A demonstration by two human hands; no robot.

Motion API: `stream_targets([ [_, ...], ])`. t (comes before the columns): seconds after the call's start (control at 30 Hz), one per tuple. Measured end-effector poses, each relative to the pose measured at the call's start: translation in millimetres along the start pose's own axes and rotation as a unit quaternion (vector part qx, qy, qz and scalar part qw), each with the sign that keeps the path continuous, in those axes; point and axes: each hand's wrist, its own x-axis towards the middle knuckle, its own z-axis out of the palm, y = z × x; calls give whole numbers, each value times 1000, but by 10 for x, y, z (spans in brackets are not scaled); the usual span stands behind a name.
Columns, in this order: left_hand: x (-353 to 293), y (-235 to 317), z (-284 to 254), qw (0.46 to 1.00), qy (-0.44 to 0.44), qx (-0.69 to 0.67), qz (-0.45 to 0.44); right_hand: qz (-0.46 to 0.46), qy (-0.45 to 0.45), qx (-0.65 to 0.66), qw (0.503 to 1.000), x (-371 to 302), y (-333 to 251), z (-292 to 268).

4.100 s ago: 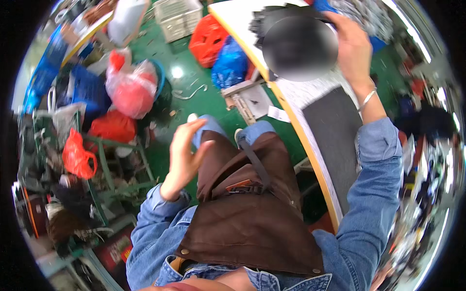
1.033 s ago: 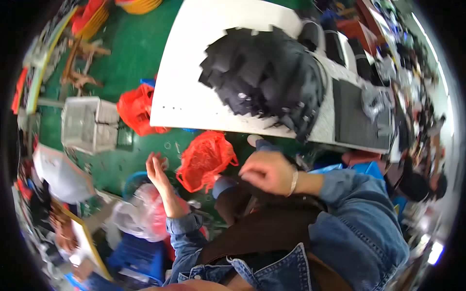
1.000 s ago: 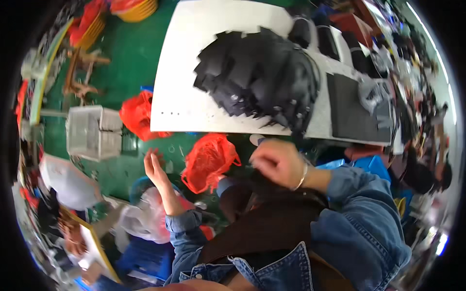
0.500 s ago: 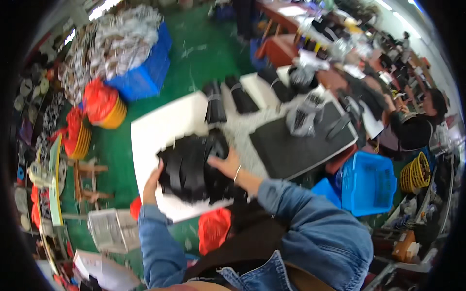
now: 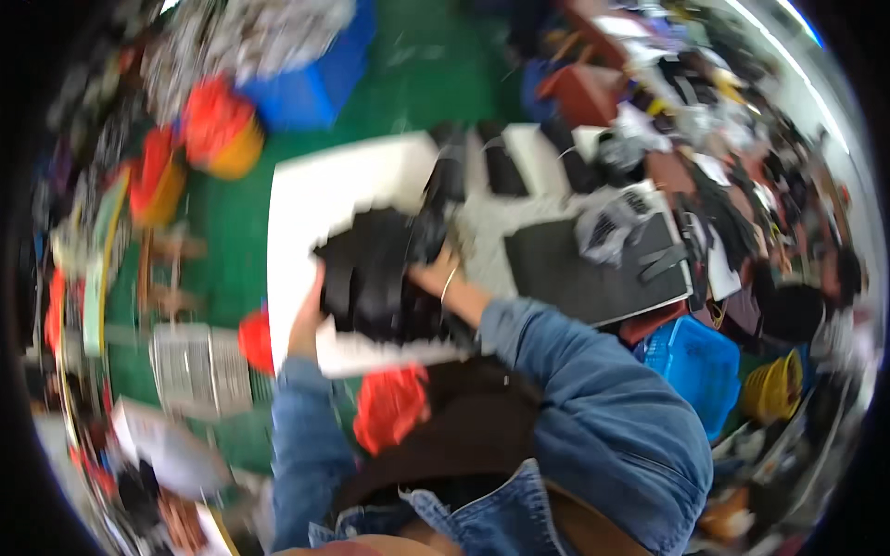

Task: Assemble small components onto fabric pieces, stack them, and place them into bags

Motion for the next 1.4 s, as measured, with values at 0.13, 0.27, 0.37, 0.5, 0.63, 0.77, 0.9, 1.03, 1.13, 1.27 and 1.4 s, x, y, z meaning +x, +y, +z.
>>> stream_targets([
  [0.13, -126, 253, 331, 996, 52, -55, -37, 37, -75, 82, 993, 215, 109, -227],
  [0.27, -178, 213, 294, 998, -11, 25, -51, 9, -70, 42, 997, 225, 155, -5],
  [0.37, -152, 157, 463, 996, -32, 62, -50, -26, -75, 131, 988, 421, 387, 131],
  [0.5, -264, -257, 564, 995, -63, -72, -7, -121, -139, 224, 957, 419, 646, 61],
  [0.63, -926, -713, 483, 985, 34, -150, 72, -72, -321, 316, 890, -133, 329, 47],
  [0.77, -1847, -1288, 415, 959, 116, -248, 77, -223, -435, 142, 861, -627, 360, 331],
  [0.9, -2860, -1899, 384, 931, 152, -325, 71, -282, -580, 17, 764, -1274, 477, 640],
  [1.03, -3250, -2715, 241, 882, 211, -422, 1, -82, -687, -42, 720, -1640, 597, 1389],
  [1.13, -2964, -3355, -20, 801, 318, -507, -18, -86, -684, -105, 717, -1549, 998, 2170],
  [1.27, -2189, -4829, -464, 666, 330, -658, -120, 119, -670, -188, 708, -1182, 1375, 3318],
  [1.4, -1252, -5405, -987, 630, 273, -722, -78, 241, -659, -288, 652, -453, 1814, 4330],
])
